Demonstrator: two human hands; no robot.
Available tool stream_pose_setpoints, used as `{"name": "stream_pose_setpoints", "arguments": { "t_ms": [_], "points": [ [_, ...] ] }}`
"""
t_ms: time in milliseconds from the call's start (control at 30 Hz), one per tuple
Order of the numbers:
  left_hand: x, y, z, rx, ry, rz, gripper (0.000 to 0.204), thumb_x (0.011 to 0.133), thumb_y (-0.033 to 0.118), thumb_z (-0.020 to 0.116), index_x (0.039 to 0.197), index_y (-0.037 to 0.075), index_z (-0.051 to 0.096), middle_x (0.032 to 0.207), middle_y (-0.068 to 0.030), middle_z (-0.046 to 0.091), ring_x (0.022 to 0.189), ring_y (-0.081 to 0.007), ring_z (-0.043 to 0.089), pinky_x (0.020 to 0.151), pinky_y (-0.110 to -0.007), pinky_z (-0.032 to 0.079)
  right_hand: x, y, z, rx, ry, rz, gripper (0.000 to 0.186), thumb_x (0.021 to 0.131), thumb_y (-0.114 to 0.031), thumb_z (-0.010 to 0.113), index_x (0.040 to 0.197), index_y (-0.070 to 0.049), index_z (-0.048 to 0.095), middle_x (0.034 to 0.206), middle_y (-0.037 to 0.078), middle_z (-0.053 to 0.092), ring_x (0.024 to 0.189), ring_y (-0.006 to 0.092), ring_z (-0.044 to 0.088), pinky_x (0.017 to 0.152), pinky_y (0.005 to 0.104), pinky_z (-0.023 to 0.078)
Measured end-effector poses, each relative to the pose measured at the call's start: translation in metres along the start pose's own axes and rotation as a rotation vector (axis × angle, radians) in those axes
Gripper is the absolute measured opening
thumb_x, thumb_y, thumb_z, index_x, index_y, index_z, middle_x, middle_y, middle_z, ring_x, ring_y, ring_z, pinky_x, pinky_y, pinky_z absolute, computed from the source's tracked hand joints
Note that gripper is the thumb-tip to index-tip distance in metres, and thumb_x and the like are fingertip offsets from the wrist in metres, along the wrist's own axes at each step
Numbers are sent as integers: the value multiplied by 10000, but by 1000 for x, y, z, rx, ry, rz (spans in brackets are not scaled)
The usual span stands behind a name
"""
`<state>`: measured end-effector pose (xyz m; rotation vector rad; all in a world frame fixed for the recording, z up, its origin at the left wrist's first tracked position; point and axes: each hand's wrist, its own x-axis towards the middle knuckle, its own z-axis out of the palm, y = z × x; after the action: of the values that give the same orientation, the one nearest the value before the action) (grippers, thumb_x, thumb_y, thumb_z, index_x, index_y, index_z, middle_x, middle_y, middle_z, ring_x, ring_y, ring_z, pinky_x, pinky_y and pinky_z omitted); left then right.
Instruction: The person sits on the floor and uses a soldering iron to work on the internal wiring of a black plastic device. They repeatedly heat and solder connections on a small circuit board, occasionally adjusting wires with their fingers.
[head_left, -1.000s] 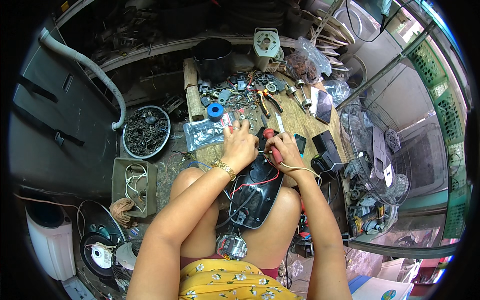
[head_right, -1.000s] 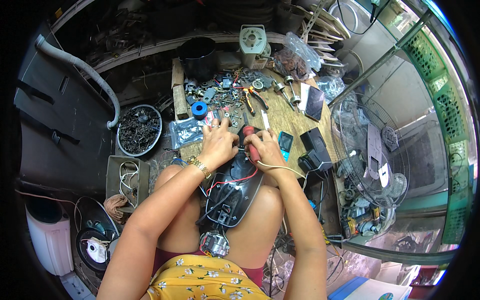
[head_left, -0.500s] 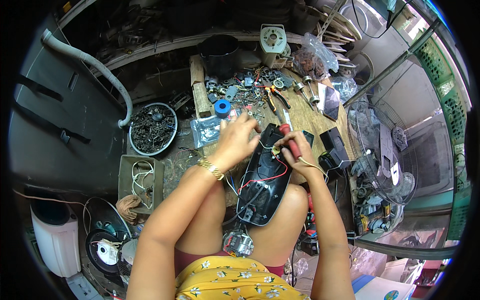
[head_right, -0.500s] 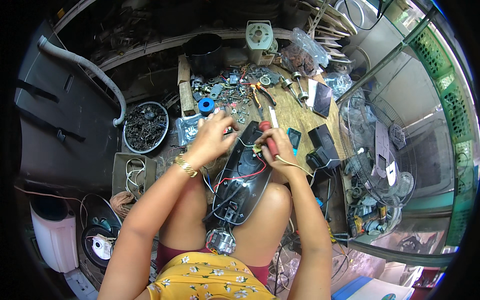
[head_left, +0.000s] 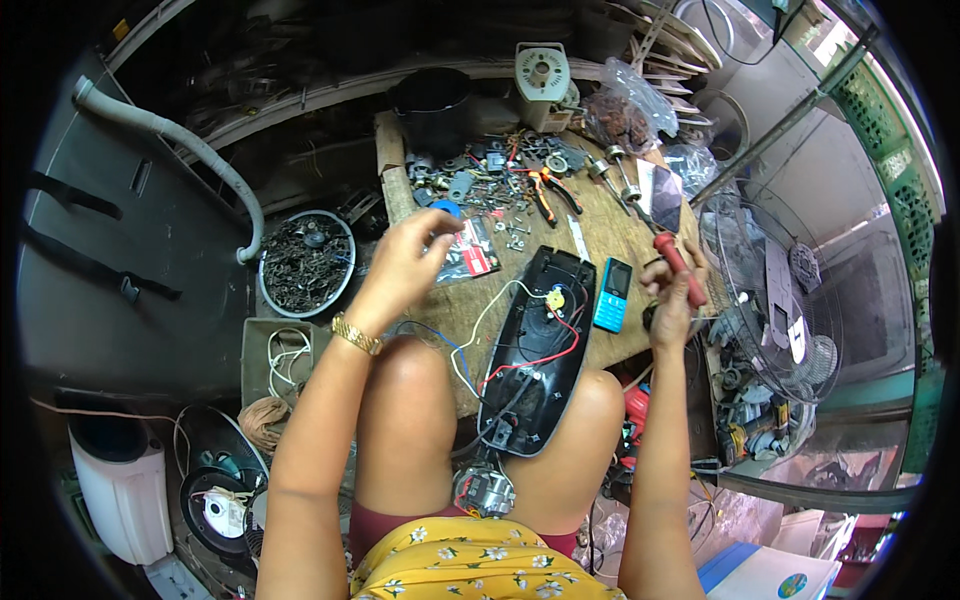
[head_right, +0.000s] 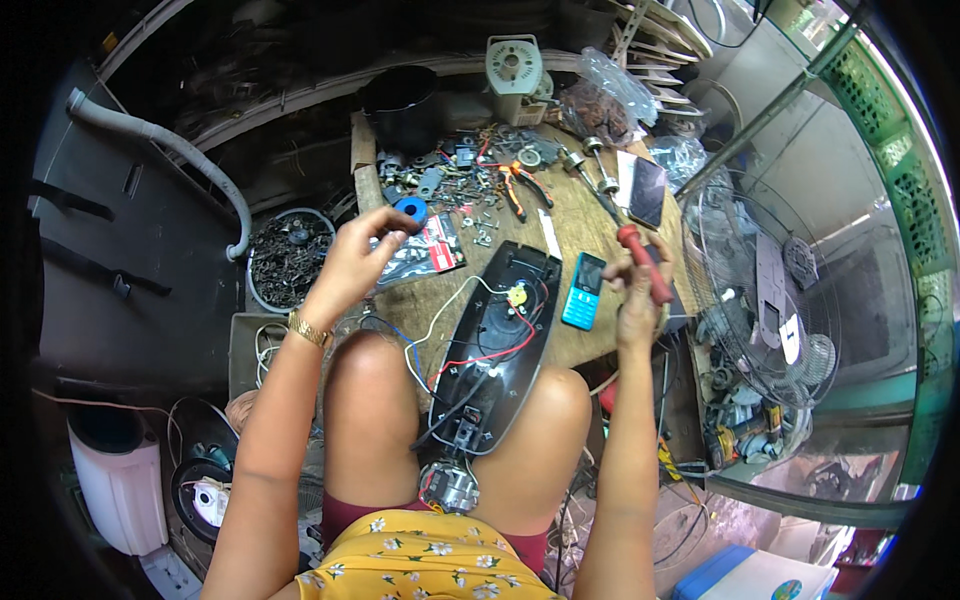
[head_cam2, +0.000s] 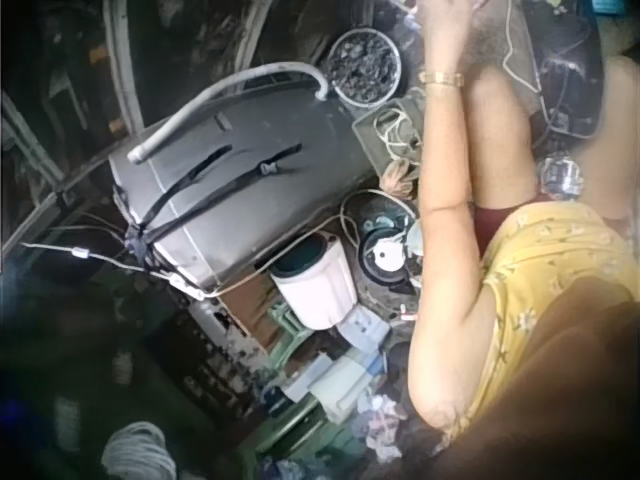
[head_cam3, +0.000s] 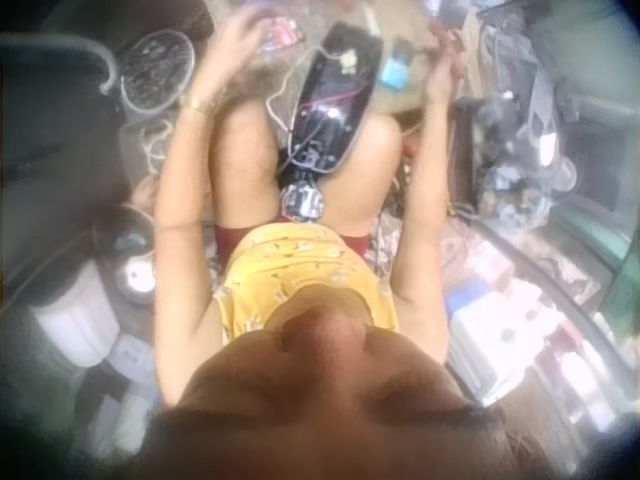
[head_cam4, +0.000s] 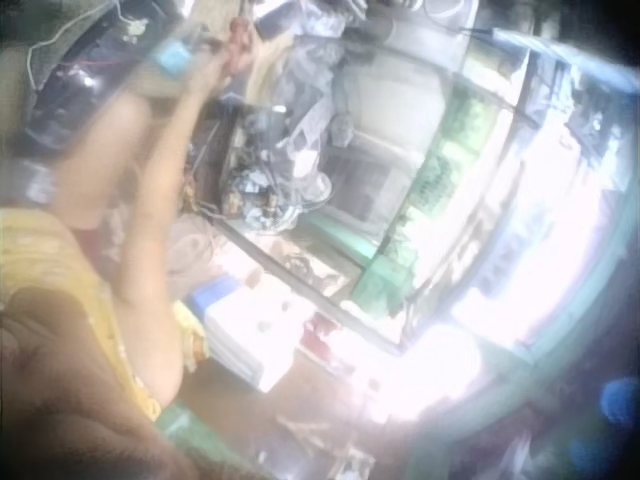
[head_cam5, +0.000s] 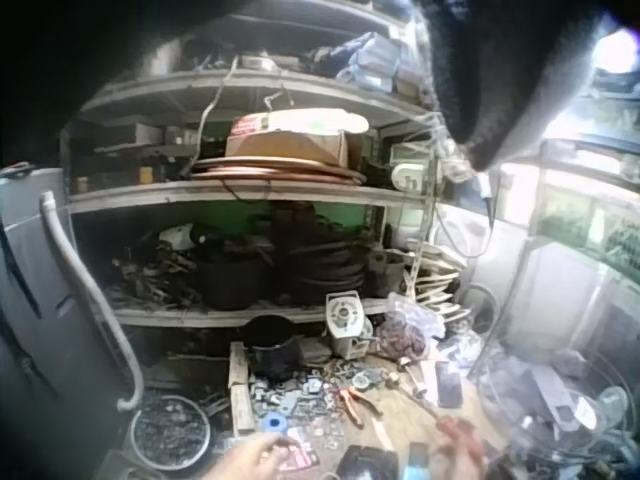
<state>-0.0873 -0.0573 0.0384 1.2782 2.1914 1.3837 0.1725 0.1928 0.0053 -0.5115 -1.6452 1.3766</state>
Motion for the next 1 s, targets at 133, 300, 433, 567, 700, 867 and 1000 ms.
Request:
{"name": "stream_pose_setpoints", "arguments": {
  "t_ms": [133,300,433,567,700,867,1000],
  "points": [
    [-6,-34,-9,147,-186,-26,132,835,56,637,936,-7,696,915,-161,705,849,-259,679,788,-351,511,5,-5,-3,-32,115,-77,497,957,-475,567,1229,-73,460,814,37,575,675,68,519,601,187,407],
    [-10,-51,-14,416,15,23,149,793,-21,604,909,29,682,889,-139,647,894,-314,629,796,-398,491,2,-13,9,4,152,-65,294,963,-310,605,1101,-63,522,807,74,623,623,68,514,593,177,411],
    [-17,-41,-45,228,-305,281,243,641,-71,511,806,28,659,845,-111,624,880,-286,606,789,-381,478,3,-26,10,80,186,-37,250,969,-265,572,1103,-63,513,796,78,620,619,79,512,597,187,408],
    [-52,-21,-52,2,-615,144,186,758,97,589,891,66,715,899,-87,667,883,-267,603,854,-378,466,4,-30,7,142,215,2,248,962,-269,568,1070,-56,500,795,78,623,621,77,505,591,191,398],
    [-64,-10,-50,318,-657,181,218,820,229,676,979,93,737,888,-88,621,893,-293,566,831,-396,457,4,-33,20,178,178,22,234,967,-275,565,1070,-75,498,798,74,619,629,89,535,590,193,425],
    [-55,-14,-46,226,-728,46,187,814,187,697,972,93,726,886,-94,612,883,-297,566,826,-391,461,6,-39,31,212,135,42,239,959,-266,581,1071,-72,498,797,76,615,674,103,574,603,206,438],
    [-53,-14,-45,208,-680,202,134,837,143,667,908,32,646,882,-91,606,828,-289,584,779,-385,482,9,-39,27,224,133,58,248,959,-277,583,1074,-75,497,795,70,608,662,103,556,616,214,438]
  ]
}}
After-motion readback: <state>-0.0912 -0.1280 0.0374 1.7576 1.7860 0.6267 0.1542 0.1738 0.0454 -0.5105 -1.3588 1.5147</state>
